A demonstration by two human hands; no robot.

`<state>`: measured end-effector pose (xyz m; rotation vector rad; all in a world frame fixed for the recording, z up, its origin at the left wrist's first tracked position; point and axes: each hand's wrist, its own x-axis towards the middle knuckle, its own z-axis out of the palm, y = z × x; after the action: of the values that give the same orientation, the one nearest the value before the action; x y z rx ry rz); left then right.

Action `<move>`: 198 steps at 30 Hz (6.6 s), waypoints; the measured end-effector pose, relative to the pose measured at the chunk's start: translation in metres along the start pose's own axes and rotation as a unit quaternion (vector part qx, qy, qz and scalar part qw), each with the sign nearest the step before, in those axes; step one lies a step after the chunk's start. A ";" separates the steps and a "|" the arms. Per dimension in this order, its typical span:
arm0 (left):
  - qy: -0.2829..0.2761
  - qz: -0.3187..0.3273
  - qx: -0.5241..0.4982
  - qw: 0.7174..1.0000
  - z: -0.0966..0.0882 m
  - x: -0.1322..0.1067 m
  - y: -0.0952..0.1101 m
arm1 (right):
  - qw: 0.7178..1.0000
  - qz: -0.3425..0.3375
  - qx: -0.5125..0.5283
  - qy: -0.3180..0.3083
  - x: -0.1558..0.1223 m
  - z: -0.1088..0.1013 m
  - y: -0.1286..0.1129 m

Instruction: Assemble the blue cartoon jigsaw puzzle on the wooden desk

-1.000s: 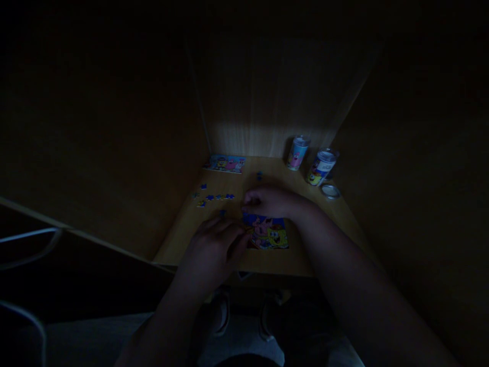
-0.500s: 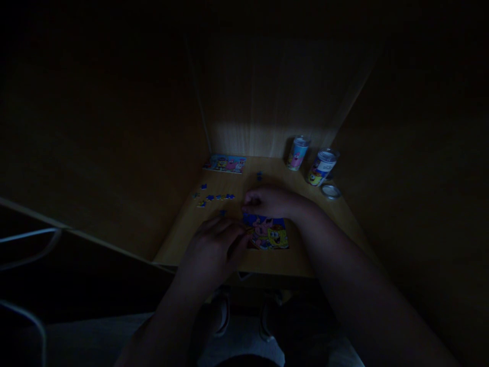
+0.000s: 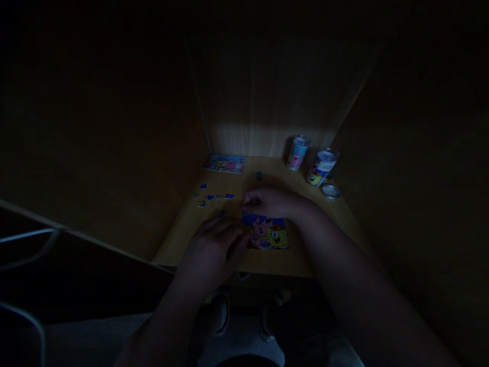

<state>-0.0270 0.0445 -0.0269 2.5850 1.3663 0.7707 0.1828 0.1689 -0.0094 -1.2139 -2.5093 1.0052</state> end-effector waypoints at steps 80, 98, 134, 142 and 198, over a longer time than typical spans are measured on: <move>-0.001 -0.004 0.001 1.000 0.003 -0.001 -0.001 | 1.000 -0.002 0.006 -0.002 0.000 0.001 0.003; -0.002 0.001 -0.002 1.000 0.002 -0.001 0.000 | 1.000 0.001 0.015 0.000 0.000 0.000 0.001; 0.007 0.000 -0.004 1.000 0.002 0.000 0.000 | 0.999 -0.001 0.031 0.014 -0.001 -0.002 -0.002; 0.011 -0.001 -0.011 1.000 0.004 -0.001 -0.002 | 0.999 -0.004 0.023 0.049 0.000 -0.002 0.000; 0.011 0.000 -0.013 1.000 0.001 0.000 -0.001 | 0.999 -0.006 -0.042 0.028 -0.001 -0.005 -0.001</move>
<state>-0.0275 0.0457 -0.0278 2.5636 1.3526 0.8154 0.1848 0.1697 -0.0050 -1.2294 -2.5370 0.8581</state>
